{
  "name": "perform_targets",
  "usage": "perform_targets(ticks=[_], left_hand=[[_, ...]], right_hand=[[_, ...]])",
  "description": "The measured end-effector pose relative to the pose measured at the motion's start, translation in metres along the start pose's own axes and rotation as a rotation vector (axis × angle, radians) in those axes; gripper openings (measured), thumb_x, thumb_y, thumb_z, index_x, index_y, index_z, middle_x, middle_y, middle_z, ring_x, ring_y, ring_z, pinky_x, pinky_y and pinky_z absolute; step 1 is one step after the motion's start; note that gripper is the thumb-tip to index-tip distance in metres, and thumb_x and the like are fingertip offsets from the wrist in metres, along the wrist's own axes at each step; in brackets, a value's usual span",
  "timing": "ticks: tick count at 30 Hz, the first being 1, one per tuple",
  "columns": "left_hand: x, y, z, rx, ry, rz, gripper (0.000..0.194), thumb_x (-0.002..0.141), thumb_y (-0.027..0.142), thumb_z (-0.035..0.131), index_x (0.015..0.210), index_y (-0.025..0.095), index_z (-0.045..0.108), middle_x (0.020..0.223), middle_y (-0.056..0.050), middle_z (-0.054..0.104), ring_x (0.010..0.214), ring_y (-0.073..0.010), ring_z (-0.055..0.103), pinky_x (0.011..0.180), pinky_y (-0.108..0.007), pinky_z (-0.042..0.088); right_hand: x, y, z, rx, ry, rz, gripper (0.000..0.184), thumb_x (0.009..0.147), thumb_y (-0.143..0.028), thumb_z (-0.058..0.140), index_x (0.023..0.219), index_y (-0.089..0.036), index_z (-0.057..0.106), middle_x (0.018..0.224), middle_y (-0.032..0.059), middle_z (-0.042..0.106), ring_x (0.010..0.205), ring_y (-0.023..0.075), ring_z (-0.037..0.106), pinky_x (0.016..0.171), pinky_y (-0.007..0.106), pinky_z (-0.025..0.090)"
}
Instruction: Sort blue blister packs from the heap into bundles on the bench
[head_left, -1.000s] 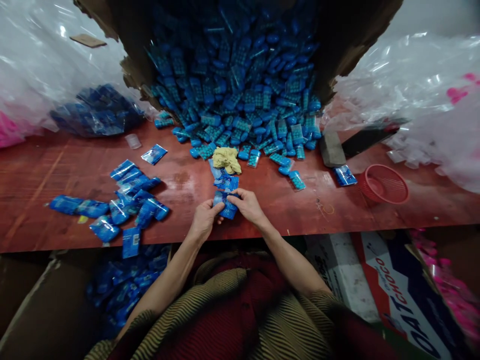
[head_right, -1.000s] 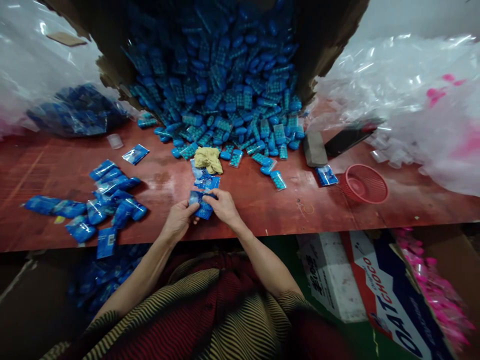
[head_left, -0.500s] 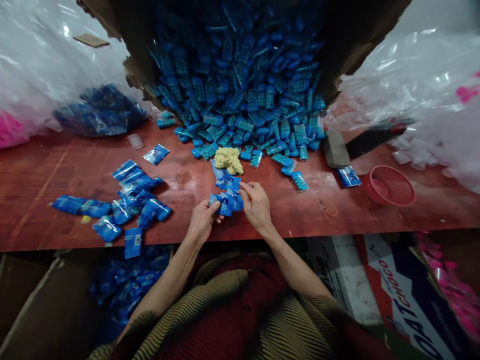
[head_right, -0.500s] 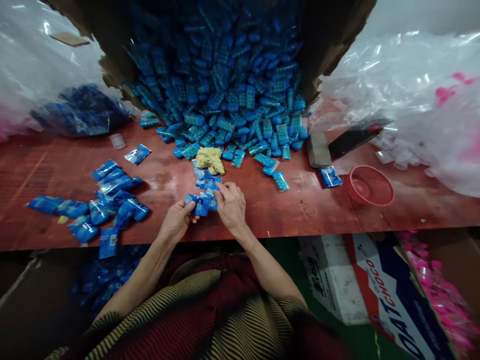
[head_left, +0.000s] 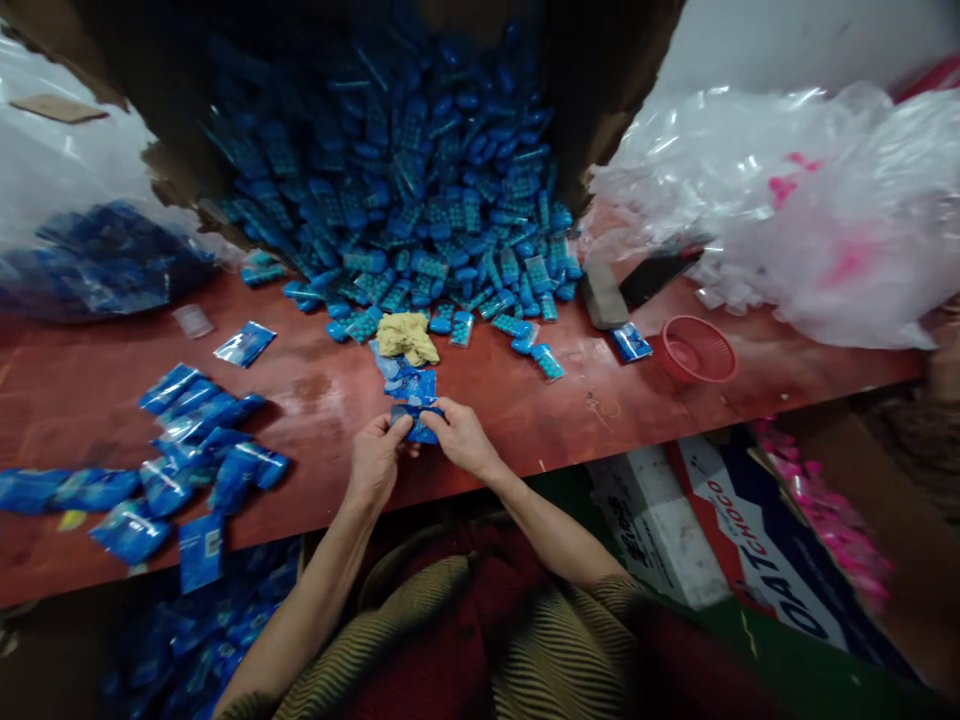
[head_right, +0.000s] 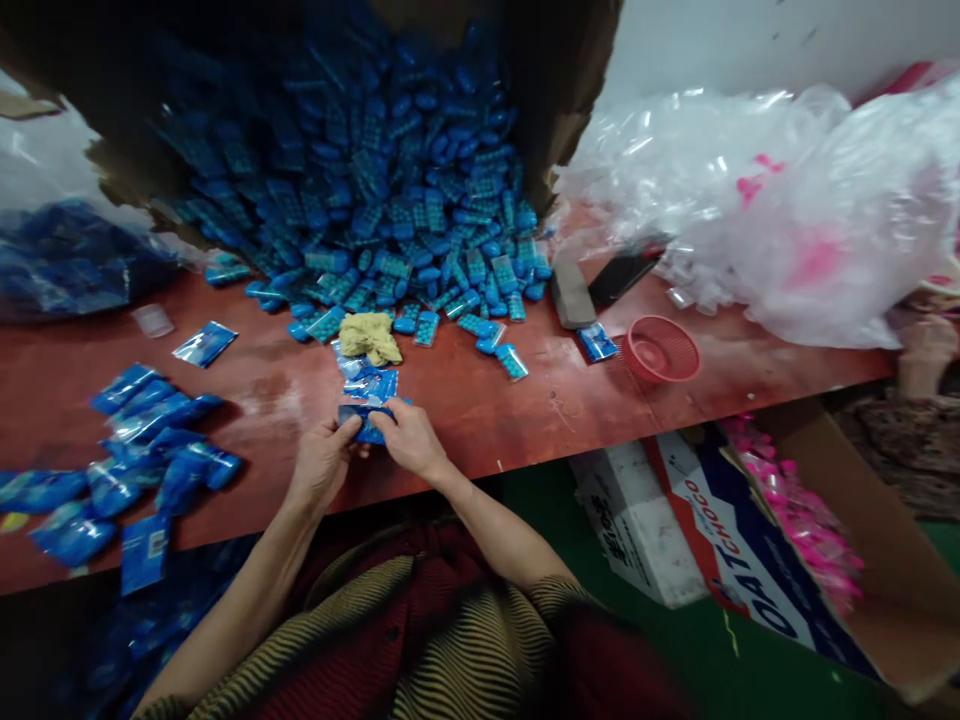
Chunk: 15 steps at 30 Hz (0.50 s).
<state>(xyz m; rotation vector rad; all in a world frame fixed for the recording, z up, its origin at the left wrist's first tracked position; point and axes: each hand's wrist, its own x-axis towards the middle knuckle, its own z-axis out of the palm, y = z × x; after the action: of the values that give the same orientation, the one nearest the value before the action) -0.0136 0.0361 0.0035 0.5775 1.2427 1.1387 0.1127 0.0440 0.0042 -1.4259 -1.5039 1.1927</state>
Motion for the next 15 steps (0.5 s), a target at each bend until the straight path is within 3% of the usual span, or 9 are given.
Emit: perform_targets(ticks=[6, 10, 12, 15], left_hand=[[-0.001, 0.001, 0.013, -0.001, -0.036, -0.079, 0.033, 0.052, 0.038, 0.076, 0.063, 0.014, 0.056, 0.047, 0.005, 0.054, 0.039, -0.0082, 0.049, 0.037, -0.02, 0.039], [-0.008, 0.008, 0.01, 0.033, -0.162, -0.188, 0.039, 0.051, 0.042, 0.079, 0.066, 0.013, 0.059, 0.051, 0.0, 0.058, 0.045, -0.0107, 0.053, 0.04, -0.021, 0.041], [-0.011, 0.01, 0.007, 0.065, -0.2, -0.238, 0.041, 0.049, 0.042, 0.08, 0.068, 0.011, 0.062, 0.054, -0.001, 0.06, 0.047, -0.0113, 0.054, 0.04, -0.02, 0.04], [-0.015, 0.007, 0.004, 0.089, -0.187, -0.271, 0.04, 0.048, 0.042, 0.081, 0.065, 0.011, 0.062, 0.053, -0.001, 0.059, 0.046, -0.01, 0.052, 0.04, -0.02, 0.039]], right_hand=[[-0.004, -0.004, -0.007, -0.051, 0.025, -0.059, 0.026, 0.089, -0.032, 0.038, 0.068, -0.02, 0.047, 0.063, -0.0036, 0.047, 0.06, 0.0106, 0.044, 0.058, 0.021, 0.036], [-0.01, -0.001, -0.018, 0.055, 0.001, -0.055, 0.027, 0.088, -0.036, 0.043, 0.068, -0.018, 0.047, 0.064, -0.0048, 0.045, 0.06, 0.0087, 0.041, 0.057, 0.02, 0.033], [-0.013, -0.001, -0.027, 0.085, -0.074, -0.053, 0.031, 0.088, -0.039, 0.043, 0.066, -0.018, 0.047, 0.062, -0.005, 0.042, 0.059, 0.0082, 0.039, 0.055, 0.02, 0.032], [-0.007, -0.004, -0.048, -0.002, -0.346, -0.108, 0.041, 0.089, -0.045, 0.04, 0.06, -0.017, 0.048, 0.058, -0.0046, 0.041, 0.056, 0.0082, 0.038, 0.053, 0.02, 0.031]])
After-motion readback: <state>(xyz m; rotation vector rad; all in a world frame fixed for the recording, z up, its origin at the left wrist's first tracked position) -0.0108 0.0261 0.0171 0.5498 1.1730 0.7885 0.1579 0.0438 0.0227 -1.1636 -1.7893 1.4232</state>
